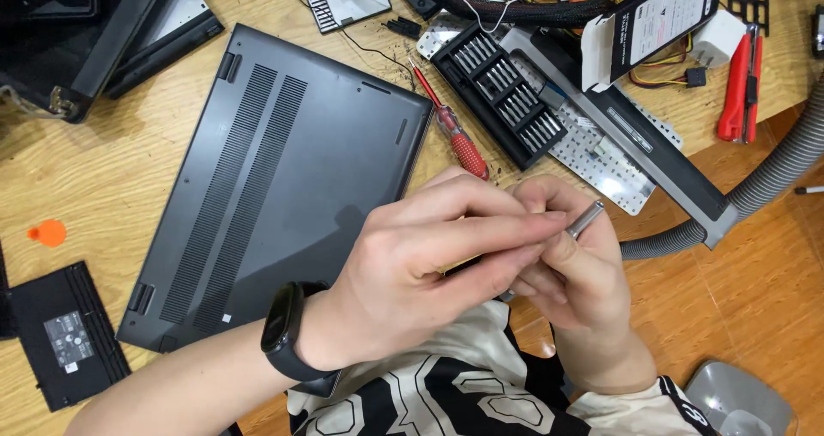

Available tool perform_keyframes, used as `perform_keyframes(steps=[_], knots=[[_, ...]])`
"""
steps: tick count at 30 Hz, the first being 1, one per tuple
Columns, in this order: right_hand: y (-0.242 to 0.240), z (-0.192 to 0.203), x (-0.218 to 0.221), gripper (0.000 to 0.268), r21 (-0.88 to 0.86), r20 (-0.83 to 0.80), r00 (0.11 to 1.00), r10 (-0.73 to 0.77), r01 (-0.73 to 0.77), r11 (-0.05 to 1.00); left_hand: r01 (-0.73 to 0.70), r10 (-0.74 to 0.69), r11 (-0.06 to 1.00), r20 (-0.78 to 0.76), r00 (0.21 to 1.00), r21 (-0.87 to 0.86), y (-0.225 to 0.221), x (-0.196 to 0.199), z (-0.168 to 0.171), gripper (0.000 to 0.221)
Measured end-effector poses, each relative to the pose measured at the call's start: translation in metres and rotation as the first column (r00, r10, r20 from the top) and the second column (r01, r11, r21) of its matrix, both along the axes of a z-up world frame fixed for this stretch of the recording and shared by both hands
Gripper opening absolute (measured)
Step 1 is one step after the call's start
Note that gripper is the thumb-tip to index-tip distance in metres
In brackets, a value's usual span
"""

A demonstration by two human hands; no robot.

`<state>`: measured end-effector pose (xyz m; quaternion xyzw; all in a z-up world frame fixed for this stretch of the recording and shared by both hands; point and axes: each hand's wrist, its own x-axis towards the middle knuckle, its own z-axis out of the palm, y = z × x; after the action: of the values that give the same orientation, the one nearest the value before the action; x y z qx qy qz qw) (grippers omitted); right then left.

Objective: The person pries open the bottom cover of a laptop, removes screws and small components, and sorts screwdriver bits in a bit case. They then reposition the laptop, close its lid, and flip it over on the workbench.

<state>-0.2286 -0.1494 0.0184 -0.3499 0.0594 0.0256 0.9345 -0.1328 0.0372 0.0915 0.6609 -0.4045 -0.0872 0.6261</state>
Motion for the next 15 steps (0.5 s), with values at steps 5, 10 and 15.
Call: perform_keyframes(steps=[5, 10, 15], knots=[[0.006, 0.008, -0.004, 0.035, -0.025, 0.006, 1.000, -0.007, 0.007, 1.000, -0.007, 0.008, 1.000, 0.017, 1.000, -0.013, 0.005, -0.007, 0.004, 0.025], [0.007, 0.011, -0.006, 0.034, -0.047, 0.025, 1.000, -0.010, 0.011, 0.999, -0.010, 0.012, 0.999, 0.035, 0.999, -0.044, 0.006, -0.011, 0.004, 0.025], [0.011, 0.015, -0.007, 0.032, -0.102, 0.071, 0.997, -0.028, 0.036, 0.994, 0.014, -0.010, 0.997, 0.059, 0.998, -0.072, 0.008, -0.015, 0.006, 0.025]])
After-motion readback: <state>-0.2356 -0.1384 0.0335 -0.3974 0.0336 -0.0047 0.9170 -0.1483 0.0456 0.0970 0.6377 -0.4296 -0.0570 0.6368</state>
